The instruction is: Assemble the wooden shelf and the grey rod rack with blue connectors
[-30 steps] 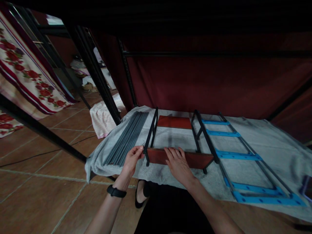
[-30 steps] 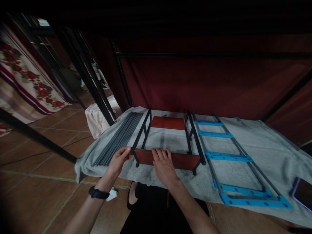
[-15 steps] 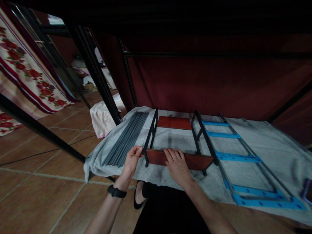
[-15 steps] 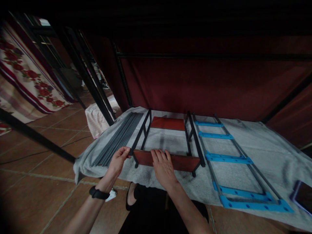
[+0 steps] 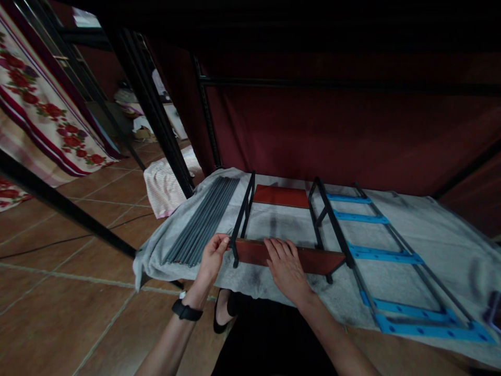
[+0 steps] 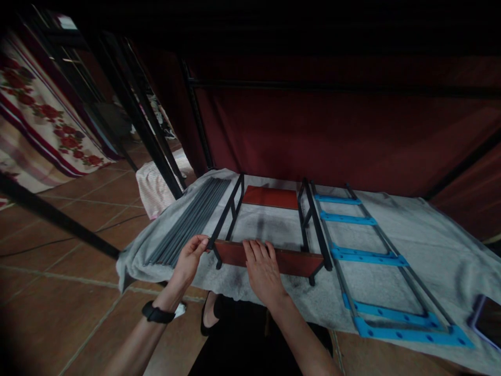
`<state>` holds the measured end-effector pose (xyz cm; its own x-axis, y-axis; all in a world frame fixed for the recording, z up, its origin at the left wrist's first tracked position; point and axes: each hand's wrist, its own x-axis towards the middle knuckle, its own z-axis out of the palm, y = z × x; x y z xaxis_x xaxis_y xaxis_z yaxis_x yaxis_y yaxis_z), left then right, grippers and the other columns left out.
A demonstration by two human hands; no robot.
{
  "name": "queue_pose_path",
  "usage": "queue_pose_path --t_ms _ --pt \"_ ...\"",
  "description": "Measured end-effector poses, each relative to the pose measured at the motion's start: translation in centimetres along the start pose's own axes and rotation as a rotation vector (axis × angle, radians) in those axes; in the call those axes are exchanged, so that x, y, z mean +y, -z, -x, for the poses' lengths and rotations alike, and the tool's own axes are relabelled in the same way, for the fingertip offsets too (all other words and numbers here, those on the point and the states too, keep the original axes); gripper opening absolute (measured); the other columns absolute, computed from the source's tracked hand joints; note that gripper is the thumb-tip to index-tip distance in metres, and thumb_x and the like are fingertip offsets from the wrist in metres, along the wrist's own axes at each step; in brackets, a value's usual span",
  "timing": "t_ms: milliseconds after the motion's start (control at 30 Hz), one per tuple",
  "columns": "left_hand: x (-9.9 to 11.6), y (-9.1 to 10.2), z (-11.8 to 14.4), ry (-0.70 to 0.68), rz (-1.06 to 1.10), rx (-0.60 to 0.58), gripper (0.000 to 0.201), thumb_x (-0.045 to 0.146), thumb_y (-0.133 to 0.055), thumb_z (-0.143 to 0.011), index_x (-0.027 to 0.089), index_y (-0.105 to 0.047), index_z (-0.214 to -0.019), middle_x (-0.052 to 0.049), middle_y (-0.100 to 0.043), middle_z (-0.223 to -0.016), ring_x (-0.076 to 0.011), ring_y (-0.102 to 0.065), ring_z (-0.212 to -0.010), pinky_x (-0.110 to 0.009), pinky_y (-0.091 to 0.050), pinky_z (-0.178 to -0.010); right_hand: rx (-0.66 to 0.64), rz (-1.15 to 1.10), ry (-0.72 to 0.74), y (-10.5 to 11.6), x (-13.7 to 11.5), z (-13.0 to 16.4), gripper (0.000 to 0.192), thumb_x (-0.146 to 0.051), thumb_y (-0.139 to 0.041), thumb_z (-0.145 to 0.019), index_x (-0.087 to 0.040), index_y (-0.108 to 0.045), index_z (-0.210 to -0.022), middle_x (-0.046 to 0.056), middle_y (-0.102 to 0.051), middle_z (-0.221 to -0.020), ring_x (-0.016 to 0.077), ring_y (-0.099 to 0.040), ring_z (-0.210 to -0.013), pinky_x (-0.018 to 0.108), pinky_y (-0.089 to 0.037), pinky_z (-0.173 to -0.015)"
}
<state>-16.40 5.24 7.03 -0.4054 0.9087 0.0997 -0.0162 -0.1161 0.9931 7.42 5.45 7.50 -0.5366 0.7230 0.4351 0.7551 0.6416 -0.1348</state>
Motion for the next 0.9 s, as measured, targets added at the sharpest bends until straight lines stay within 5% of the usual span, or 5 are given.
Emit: queue_pose_path --t_ms 367,633,900 --pt "0.3 -0.5 -0.3 0.16 0.065 -0.008 0.043 0.055 -0.077 -0.069 0.018 -0.056 -0.062 0.005 -0.048 -0.055 -0.0081 -0.039 -0.05 -0.023 -0.032 -0.052 -0.016 -0.018 -0.002 0.2 0.1 -0.1 0.056 -0.017 -0.049 -0.096 -0.017 -0.038 -0.15 0.013 -0.056 -0.14 0.0256 -0.048 -0.128 0.049 -0.029 -0.114" --pt "1.0 -0.6 -0.5 0.016 -0.028 0.021 0.032 0.047 -0.077 -0.069 0.018 -0.064 -0.071 0.002 -0.056 -0.062 -0.0112 -0.047 -0.059 -0.024 -0.037 -0.059 -0.021 -0.021 -0.006 0.3 0.0 -0.1 0.055 -0.018 -0.048 -0.097 -0.016 -0.037 -0.15 0.013 -0.056 -0.14 0.0258 -0.047 -0.129 0.049 -0.028 -0.115" --pt "0.7 -0.6 -0.1 0.087 0.0 0.036 0.038 0.054 -0.074 -0.072 0.017 -0.062 -0.072 0.002 -0.054 -0.062 -0.0108 -0.045 -0.057 -0.024 -0.036 -0.056 -0.028 -0.019 0.009 0.3 0.2 -0.1 0.056 -0.017 -0.049 -0.095 -0.017 -0.038 -0.15 0.013 -0.056 -0.14 0.026 -0.048 -0.128 0.049 -0.029 -0.114"
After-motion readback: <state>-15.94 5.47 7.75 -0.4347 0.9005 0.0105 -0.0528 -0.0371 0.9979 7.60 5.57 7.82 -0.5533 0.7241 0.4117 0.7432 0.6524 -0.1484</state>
